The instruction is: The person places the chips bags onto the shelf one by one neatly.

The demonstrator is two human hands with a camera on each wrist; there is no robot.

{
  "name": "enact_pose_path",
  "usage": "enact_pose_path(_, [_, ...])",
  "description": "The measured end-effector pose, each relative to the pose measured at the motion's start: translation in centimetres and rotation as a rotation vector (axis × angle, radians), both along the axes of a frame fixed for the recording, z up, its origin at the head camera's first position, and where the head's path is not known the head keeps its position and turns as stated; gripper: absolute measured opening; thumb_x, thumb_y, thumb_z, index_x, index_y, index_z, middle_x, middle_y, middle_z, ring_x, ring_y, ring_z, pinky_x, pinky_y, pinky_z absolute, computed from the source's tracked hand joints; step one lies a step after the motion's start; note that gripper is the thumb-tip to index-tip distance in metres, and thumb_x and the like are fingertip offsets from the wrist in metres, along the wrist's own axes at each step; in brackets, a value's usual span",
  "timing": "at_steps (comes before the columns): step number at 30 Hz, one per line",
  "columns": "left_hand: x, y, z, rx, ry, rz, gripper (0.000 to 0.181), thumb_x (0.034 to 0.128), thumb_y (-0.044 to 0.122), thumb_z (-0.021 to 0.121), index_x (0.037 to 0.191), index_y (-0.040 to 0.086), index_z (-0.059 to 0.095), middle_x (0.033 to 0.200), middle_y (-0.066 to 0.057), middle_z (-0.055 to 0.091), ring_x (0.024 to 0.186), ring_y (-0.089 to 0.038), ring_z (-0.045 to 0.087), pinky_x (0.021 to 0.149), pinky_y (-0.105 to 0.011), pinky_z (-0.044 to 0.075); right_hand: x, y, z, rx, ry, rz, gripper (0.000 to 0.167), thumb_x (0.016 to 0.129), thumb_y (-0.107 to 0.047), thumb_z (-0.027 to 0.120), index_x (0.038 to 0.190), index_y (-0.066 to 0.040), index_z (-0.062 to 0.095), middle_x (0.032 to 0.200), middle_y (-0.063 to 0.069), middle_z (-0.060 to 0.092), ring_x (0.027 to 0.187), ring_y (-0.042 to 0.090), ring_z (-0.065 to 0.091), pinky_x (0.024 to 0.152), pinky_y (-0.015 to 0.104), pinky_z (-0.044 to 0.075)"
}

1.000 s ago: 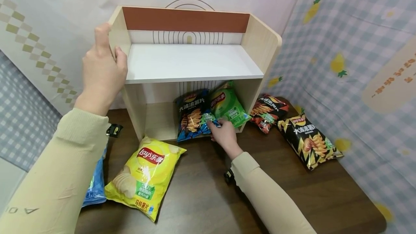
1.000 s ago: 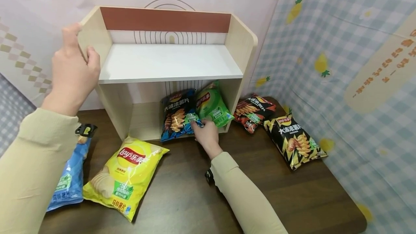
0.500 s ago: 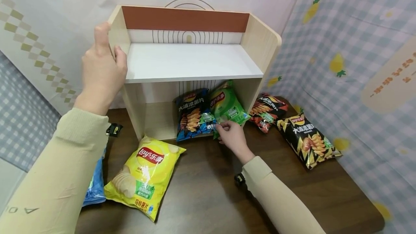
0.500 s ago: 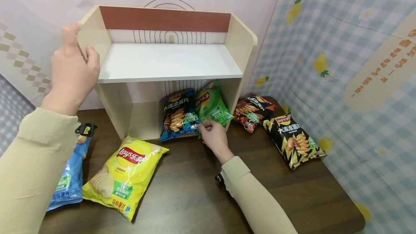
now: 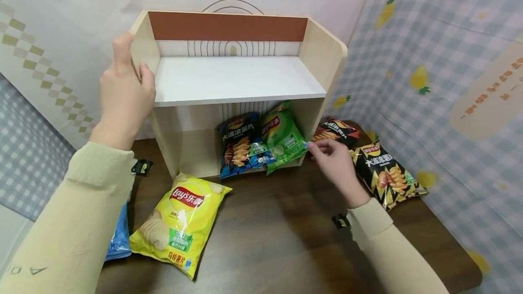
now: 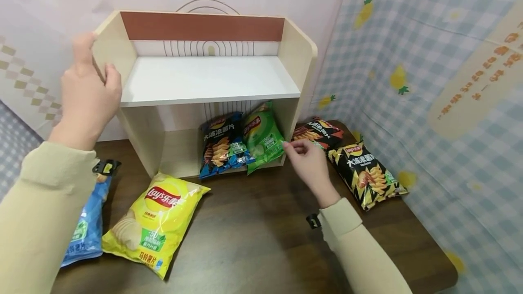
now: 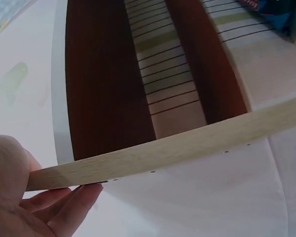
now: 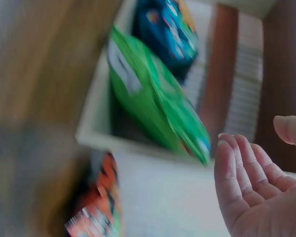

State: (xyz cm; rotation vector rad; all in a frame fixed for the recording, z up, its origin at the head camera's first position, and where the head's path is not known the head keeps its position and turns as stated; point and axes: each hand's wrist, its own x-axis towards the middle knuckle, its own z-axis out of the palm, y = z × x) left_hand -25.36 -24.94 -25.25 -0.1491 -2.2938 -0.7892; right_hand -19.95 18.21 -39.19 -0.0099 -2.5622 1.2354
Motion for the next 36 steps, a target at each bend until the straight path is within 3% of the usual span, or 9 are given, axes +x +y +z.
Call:
enact_pose_path(6, [1.1, -0.3, -1.8, -0.003, 0.009, -0.064, 0.062, 0.0973, 0.024, 0.041, 0.150, 0.032, 0.009, 0.098, -0.042, 0.055, 0.068, -0.055, 0.051, 0.061, -0.063, 0.040, -0.3, 2.7, 2.8, -0.018, 0.055, -0.096, 0.050, 0.086, -0.058, 0.063, 0.105, -0.011, 0.068, 0.090, 0.006, 0.070, 0.075, 0.018, 0.064, 0.062, 0.026, 0.047])
enact_pose_path(13, [2.1, -0.8, -3.3, -0.023, 0.034, -0.119, 0.074, 0.0962, 0.017, 0.046, 0.154, 0.030, 0.002, 0.104, -0.040, 0.056, 0.068, -0.053, 0.056, 0.058, -0.059, 0.043, -1.5, 3.4, 4.6, -0.026, 0.094, -0.100, 0.053, 0.085, -0.059, 0.062, 0.110, -0.012, 0.065, 0.094, 0.007, 0.069, 0.078, 0.015, 0.064, 0.066, 0.026, 0.048])
enact_pose_path(17, [2.3, -0.9, -3.5, -0.014, 0.011, -0.149, 0.077, 0.0955, 0.015, 0.048, 0.154, 0.032, 0.000, 0.118, -0.037, 0.055, 0.083, -0.052, 0.061, 0.064, -0.061, 0.047, -1.9, 3.5, 5.0, -0.015, 0.081, -0.088, 0.055, 0.084, -0.061, 0.061, 0.112, -0.013, 0.064, 0.097, 0.005, 0.069, 0.080, 0.013, 0.064, 0.067, 0.026, 0.049])
enact_pose_path(22, [2.5, -1.1, -3.0, -0.014, -0.020, -0.142, 0.077, 0.0942, 0.015, 0.049, 0.152, 0.034, 0.001, 0.122, -0.033, 0.056, 0.085, -0.051, 0.061, 0.065, -0.063, 0.048, -2.7, 4.1, 5.3, -0.007, 0.050, -0.064, 0.059, 0.085, -0.061, 0.060, 0.117, -0.011, 0.061, 0.102, 0.007, 0.069, 0.084, 0.016, 0.064, 0.068, 0.027, 0.050])
enact_pose_path(27, [2.5, -1.2, -2.6, -0.015, -0.051, -0.138, 0.077, 0.0930, 0.015, 0.049, 0.150, 0.035, 0.001, 0.121, -0.032, 0.057, 0.085, -0.049, 0.062, 0.065, -0.063, 0.048, -3.6, 6.2, 4.4, 0.002, -0.072, -0.075, 0.072, 0.085, -0.064, 0.057, 0.126, -0.006, 0.054, 0.113, 0.014, 0.064, 0.096, 0.026, 0.062, 0.077, 0.039, 0.050])
enact_pose_path(32, [2.3, -1.2, -2.5, -0.027, -0.062, -0.132, 0.076, 0.0926, 0.016, 0.048, 0.149, 0.035, 0.002, 0.120, -0.030, 0.057, 0.084, -0.049, 0.062, 0.066, -0.062, 0.047, -4.1, 8.6, 2.1, 0.096, -0.248, -0.120, 0.092, 0.083, -0.073, 0.049, 0.137, 0.001, 0.042, 0.123, 0.022, 0.054, 0.106, 0.035, 0.054, 0.084, 0.049, 0.045])
enact_pose_path(36, [2.2, -1.2, -2.4, -0.036, -0.068, -0.123, 0.075, 0.0927, 0.017, 0.048, 0.149, 0.034, 0.002, 0.120, -0.031, 0.056, 0.082, -0.051, 0.060, 0.065, -0.061, 0.047, -4.5, 9.6, -0.2, 0.138, -0.422, -0.103, 0.102, 0.084, -0.075, 0.044, 0.144, 0.006, 0.030, 0.124, 0.031, 0.049, 0.099, 0.041, 0.058, 0.080, 0.048, 0.049])
